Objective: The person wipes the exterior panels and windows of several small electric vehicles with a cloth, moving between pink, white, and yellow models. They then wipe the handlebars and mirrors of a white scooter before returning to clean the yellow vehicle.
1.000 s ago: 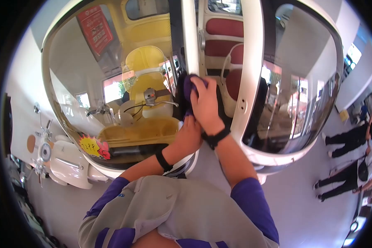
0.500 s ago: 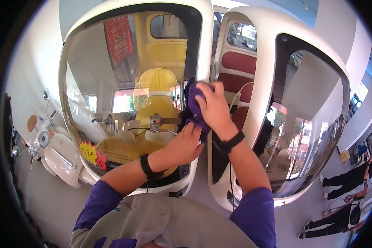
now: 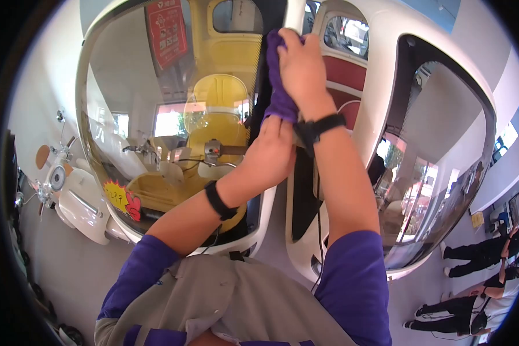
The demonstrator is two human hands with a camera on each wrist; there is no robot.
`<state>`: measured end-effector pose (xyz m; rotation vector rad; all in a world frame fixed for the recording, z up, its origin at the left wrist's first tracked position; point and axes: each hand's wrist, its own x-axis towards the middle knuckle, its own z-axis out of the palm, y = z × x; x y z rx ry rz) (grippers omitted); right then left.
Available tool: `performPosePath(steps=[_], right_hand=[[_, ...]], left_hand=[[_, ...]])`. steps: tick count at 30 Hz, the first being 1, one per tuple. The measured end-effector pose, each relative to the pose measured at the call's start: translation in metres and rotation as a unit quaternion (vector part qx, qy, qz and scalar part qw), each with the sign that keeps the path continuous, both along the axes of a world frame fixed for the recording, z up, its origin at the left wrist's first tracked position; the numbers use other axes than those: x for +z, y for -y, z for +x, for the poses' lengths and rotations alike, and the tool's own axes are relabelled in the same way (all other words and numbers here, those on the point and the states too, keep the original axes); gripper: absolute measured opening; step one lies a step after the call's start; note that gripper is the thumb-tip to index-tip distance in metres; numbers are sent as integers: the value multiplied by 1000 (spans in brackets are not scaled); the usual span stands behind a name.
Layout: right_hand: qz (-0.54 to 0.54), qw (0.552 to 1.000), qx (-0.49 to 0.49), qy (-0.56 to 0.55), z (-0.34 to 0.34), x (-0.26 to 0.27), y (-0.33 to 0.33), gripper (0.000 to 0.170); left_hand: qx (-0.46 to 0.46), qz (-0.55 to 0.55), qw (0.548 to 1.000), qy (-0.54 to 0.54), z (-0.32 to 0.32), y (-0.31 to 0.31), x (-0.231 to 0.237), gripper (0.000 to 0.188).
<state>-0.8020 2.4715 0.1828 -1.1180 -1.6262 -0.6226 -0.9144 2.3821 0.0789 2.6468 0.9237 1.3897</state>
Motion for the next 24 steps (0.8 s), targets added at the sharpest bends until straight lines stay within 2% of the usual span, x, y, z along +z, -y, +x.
performPosePath(steps=[2,3,9,11,13,15,18,21,24], right_hand=[[-8,1000,11,9,0,-37,20,35],[-55,998,17,-9,-3,-54,37,37],[-175,982,39,-60,-20,-183,114,39],[-235,966,64,-89,-22,-231,137,39],[-277,956,65,-71,-19,-259,153,38],[-326,938,83,-82,-16,-275,163,38],[-298,939,124,-115,-11,-245,156,36],[-244,951,110,-154,-13,-221,145,34],[-242,955,80,-152,-21,-231,151,35]], left_hand=[[-9,3,1000,-25,-13,17,-25,45],[-14,3,999,-40,-19,25,-37,41],[-15,-89,984,-157,-52,68,-139,30],[-35,-109,971,-210,-62,79,-180,31],[-48,-121,963,-238,-67,90,-205,30],[-30,-93,970,-224,-67,95,-212,29],[-1,-71,979,-193,-56,87,-188,25],[13,-59,980,-192,-51,79,-174,23],[-7,-57,977,-205,-57,79,-181,19]])
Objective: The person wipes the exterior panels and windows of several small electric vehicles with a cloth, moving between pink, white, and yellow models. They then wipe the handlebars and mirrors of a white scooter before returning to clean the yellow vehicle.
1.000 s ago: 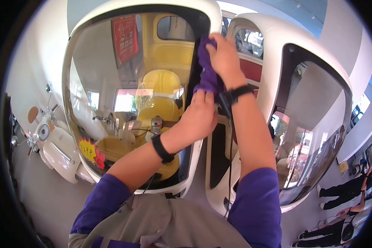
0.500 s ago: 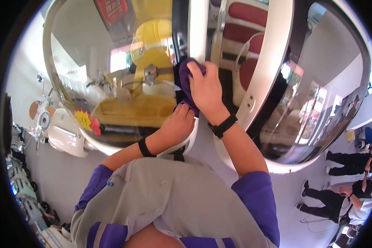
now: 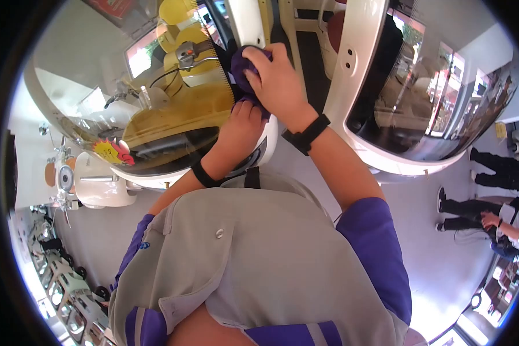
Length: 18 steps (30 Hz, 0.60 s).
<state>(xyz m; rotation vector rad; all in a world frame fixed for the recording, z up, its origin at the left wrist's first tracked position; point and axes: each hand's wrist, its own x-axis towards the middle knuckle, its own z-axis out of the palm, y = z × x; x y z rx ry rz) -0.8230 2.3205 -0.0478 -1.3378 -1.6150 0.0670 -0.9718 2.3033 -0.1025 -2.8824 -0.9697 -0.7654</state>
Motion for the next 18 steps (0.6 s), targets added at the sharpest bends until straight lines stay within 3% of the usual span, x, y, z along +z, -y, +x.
performPosePath(steps=[4,7,11,18], right_hand=[[-69,997,-17,-34,-10,-51,21,40],[-88,994,-36,-59,-25,-85,29,41],[-86,988,-91,-94,-46,-127,38,40],[-96,961,-210,-155,-98,-144,56,43]], left_hand=[[-38,-42,998,28,-24,8,-11,10],[-92,-118,988,29,-51,15,-12,16],[-82,-166,983,-2,-88,23,-31,17],[-85,-215,973,-14,-148,24,-34,17]])
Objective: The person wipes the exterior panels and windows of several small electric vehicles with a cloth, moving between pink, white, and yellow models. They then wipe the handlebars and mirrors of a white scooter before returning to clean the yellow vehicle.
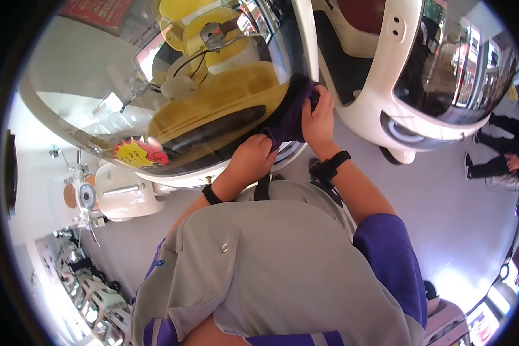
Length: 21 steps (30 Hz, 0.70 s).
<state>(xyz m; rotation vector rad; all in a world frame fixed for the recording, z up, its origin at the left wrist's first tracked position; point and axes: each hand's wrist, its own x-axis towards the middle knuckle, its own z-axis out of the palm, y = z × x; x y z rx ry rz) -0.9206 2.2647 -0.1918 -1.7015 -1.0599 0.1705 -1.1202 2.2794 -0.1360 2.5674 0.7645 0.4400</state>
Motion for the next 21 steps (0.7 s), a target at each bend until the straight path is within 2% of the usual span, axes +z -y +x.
performPosePath(steps=[1,4,5,8,11,12,15,18,21], right_hand=[[-7,1000,-10,-3,-11,-3,7,44],[-116,992,-44,-37,-53,-17,34,46],[-121,991,-31,-50,-68,-20,41,47],[-101,991,19,-85,-113,-15,58,46],[-116,978,65,-162,-127,-4,62,45],[-95,983,58,-143,-123,-8,61,42],[-132,950,65,-274,-107,7,57,39],[-123,958,19,-260,-85,3,56,33],[-76,967,-37,-241,-62,-10,48,32]], left_hand=[[-7,-7,1000,0,-10,1,-1,17],[-22,-41,999,-19,-43,9,-1,17],[-25,-51,998,-24,-51,11,-1,17],[29,-39,997,58,-72,18,-11,24],[61,-98,987,112,-74,22,-11,34],[46,-58,991,114,-71,21,-13,38],[-2,38,994,103,-44,18,-10,47],[-51,122,991,21,-13,19,2,58],[-108,129,986,-9,2,16,-4,56]])
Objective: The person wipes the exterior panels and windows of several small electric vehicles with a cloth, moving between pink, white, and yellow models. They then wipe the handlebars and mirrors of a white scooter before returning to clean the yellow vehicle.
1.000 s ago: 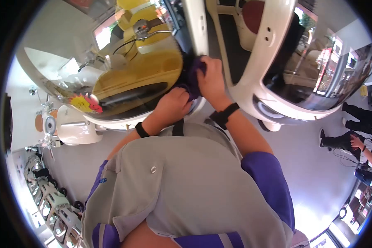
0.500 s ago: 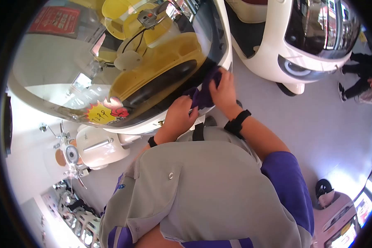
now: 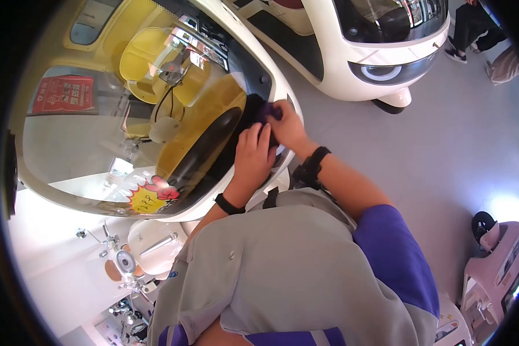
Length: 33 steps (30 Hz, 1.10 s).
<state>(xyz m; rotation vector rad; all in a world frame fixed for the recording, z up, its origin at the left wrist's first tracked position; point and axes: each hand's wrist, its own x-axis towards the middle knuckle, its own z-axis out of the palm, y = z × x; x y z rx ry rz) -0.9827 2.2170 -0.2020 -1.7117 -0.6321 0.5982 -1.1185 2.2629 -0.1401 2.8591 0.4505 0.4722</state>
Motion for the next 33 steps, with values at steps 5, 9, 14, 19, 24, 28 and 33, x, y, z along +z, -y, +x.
performPosePath(steps=[5,9,14,19,24,28,33], right_hand=[[15,993,-96,-69,46,-24,-9,33],[59,992,-98,59,43,-17,-24,33],[-14,995,-34,93,4,-9,-14,43],[19,998,33,54,-17,-14,2,43],[64,997,10,51,22,-14,-7,36],[61,998,-32,-4,70,-6,-12,39],[19,991,73,112,37,8,5,41]], left_hand=[[62,-41,997,-24,4,-7,-1,46],[64,39,997,-33,15,-5,22,34],[66,92,991,-75,-1,-10,-11,39],[117,105,986,-50,-15,9,-21,45],[65,141,984,-88,5,-7,-7,50],[79,141,981,-107,38,-10,8,53],[134,124,968,-170,21,3,-11,52]])
